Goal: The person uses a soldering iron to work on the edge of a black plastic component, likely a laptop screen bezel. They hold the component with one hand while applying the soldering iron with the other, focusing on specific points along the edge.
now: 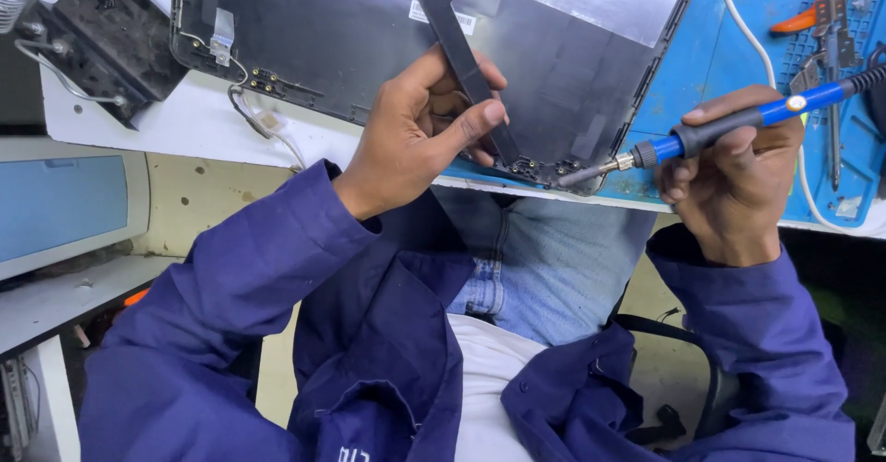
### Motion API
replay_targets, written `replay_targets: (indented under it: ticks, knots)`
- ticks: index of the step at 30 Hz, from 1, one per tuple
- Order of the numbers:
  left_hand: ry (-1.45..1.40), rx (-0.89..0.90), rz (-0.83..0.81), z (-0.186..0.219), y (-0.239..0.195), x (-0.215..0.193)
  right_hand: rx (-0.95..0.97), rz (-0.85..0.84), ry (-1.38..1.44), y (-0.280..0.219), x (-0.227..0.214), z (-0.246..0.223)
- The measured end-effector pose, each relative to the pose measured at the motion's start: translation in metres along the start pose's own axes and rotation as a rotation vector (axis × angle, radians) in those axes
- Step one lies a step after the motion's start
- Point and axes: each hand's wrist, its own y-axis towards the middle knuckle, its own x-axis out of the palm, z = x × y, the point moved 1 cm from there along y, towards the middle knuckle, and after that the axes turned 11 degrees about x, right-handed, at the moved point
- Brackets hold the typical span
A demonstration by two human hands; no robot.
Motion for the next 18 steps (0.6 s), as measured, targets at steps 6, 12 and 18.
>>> replay_targets:
  ticks: [6, 12, 18]
  knots:
    - [0.046, 0.018, -0.048, 0.004, 0.000, -0.002, 0.054, 0.077, -0.059, -0.001, 0.013, -0.008]
    - [0.058, 0.059, -0.126, 0.001, -0.003, -0.005, 0.060, 0.025, -0.093, 0.000, 0.013, -0.008]
    - [0.030, 0.031, -0.143, 0.000, -0.003, -0.005, 0.048, 0.041, -0.157, 0.003, 0.013, -0.006]
